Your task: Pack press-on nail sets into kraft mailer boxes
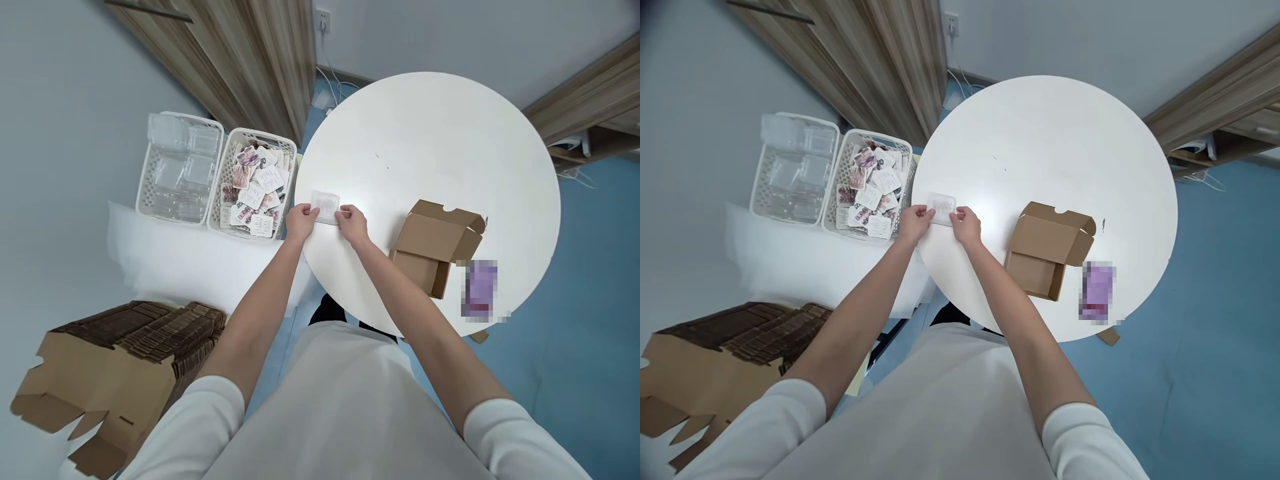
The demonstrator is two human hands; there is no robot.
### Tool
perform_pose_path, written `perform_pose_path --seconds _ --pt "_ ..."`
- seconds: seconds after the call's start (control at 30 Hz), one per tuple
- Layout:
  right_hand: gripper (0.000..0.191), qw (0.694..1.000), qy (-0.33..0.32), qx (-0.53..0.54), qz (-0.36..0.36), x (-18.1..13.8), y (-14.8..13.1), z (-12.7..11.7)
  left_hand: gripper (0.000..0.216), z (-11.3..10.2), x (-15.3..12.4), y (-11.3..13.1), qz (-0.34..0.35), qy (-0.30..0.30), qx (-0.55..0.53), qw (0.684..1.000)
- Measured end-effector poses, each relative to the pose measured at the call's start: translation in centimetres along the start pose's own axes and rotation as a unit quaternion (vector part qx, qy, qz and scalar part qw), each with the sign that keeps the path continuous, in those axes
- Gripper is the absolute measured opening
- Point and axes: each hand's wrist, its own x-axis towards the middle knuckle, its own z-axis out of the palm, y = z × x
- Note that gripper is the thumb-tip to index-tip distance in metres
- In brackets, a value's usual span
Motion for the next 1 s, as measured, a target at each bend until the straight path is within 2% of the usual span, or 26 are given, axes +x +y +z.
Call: perform_pose_path --seconds 0.1,0.27,0.37,0.5,0.63,0.77,0.87,1.0 --pt "0.023 1.000 0.005 -0.011 -0.002 0.1 0.1 0.3 0.034 0.0 -0.2 -0.2 -0.012 -0.008 -0.043 0.999" --pt "0.022 1.000 0.006 -0.004 0.026 -1.1 1.1 0.0 0.036 0.3 -1.7 -0.4 -0.031 -0.018 -0.094 0.995" --pt "0.022 0.999 0.008 0.000 0.039 -2.3 1.4 -0.7 0.039 0.5 -3.1 -0.4 -0.029 -0.034 -0.113 0.993" --pt "0.023 1.000 0.025 0.006 0.018 -4.7 1.5 -2.3 0.042 0.3 -5.8 0.1 0.003 -0.044 -0.111 0.993" --pt "0.028 0.999 0.015 0.039 -0.004 -8.1 1.8 -4.8 0.042 0.0 -9.6 1.6 0.063 -0.056 -0.069 0.994" --pt "0.029 0.998 0.027 0.049 -0.029 -11.7 2.7 -8.3 0.038 0.7 -13.8 3.2 0.099 -0.107 -0.042 0.988" --pt "0.026 0.997 0.044 0.051 -0.036 -13.8 3.9 -11.0 0.036 2.1 -16.3 4.2 0.132 -0.153 -0.031 0.979" --pt "0.019 0.994 0.098 0.026 -0.029 -15.3 5.9 -14.2 0.035 4.8 -18.5 5.6 0.176 -0.209 0.008 0.962"
